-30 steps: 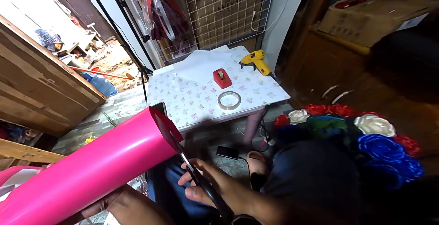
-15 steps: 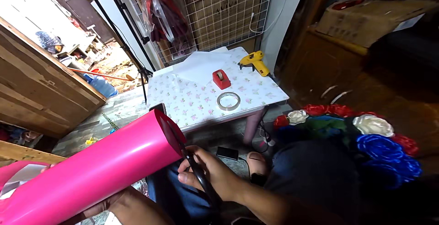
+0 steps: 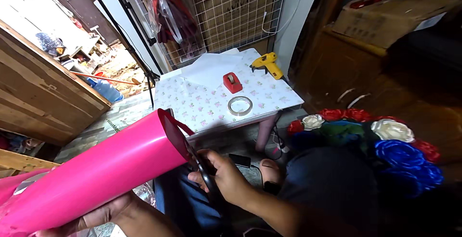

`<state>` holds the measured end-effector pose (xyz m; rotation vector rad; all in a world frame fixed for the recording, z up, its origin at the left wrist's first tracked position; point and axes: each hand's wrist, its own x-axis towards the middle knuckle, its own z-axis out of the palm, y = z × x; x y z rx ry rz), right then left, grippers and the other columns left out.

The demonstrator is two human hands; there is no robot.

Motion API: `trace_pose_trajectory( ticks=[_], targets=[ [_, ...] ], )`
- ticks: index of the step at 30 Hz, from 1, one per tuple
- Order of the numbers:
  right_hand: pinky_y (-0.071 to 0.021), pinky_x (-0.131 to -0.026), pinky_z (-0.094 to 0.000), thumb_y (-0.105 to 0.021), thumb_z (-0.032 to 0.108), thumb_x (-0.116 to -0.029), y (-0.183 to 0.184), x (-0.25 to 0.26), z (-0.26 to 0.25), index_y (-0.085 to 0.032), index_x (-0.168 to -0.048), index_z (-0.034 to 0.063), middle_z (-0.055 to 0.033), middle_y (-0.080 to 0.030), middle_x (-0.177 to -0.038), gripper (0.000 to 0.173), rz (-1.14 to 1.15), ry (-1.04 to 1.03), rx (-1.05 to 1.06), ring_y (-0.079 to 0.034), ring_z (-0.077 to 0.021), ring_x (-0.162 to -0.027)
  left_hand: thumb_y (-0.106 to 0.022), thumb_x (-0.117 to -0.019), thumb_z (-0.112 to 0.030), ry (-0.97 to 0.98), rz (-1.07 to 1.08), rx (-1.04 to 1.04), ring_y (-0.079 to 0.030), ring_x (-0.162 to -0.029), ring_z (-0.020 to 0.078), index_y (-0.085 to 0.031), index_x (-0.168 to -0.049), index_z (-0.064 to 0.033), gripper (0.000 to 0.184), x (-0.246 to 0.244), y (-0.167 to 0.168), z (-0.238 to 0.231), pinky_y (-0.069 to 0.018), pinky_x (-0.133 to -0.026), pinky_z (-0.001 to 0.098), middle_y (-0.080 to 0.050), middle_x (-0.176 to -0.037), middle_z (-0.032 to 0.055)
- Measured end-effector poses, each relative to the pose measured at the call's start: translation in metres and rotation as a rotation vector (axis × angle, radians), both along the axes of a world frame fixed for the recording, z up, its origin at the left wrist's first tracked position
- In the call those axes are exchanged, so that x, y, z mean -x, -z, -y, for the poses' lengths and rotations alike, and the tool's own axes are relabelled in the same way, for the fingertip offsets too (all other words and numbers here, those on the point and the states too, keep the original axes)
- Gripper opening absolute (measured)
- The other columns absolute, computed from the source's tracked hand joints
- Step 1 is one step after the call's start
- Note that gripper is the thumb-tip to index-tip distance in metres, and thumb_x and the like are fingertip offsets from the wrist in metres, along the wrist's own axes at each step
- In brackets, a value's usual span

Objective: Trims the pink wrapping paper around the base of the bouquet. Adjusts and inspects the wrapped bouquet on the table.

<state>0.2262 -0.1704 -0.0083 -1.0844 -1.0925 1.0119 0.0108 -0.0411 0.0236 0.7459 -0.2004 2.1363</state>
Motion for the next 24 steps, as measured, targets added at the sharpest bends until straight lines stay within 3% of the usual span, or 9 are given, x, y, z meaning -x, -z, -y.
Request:
trace_pose_trajectory(
  ticks=[6, 13, 24],
  targets=[
    [-0.0475, -0.070, -0.0162, -0.067, 0.041, -0.0966, 0.003, -0.010, -0.005, -0.054, -0.133, -0.0042, -0.0005, -0.061, -0.088, 0.059, 0.124, -0.055, -0.050, -0.055, 0.0002, -0.074, -0.047, -0.0981, -0.060, 0.065, -0.013, 0.148, -0.069, -0.101, 0.0301, -0.061, -0.110, -0.0052, 0.058, -0.005, -0.010, -0.003, -0.0564, -0.086, 0.0578, -0.070, -0.099, 0.0120],
    [-0.0478, -0.074, -0.0148, -0.069, 0.041, -0.0958, -0.002, -0.016, -0.013, -0.055, -0.131, -0.0027, 0.0008, -0.062, -0.091, 0.058, 0.119, -0.032, -0.025, -0.055, 0.0021, -0.078, -0.050, -0.0988, -0.055, 0.098, -0.044, 0.189, -0.069, -0.103, 0.0307, -0.060, -0.111, -0.0058, 0.051, -0.008, -0.010, -0.004, -0.0560, -0.087, 0.0581, -0.070, -0.100, 0.0129],
    [-0.0476, -0.069, -0.0140, -0.072, 0.039, -0.0936, 0.001, -0.017, -0.025, -0.060, -0.124, 0.0001, 0.0017, -0.062, -0.088, 0.051, 0.081, 0.054, -0.029, -0.055, 0.0029, -0.073, -0.040, -0.1024, -0.053, 0.145, -0.056, 0.236, -0.067, -0.105, 0.0303, -0.057, -0.115, -0.0062, 0.051, -0.014, -0.013, -0.006, -0.0553, -0.088, 0.0585, -0.068, -0.103, 0.0136]
  ],
)
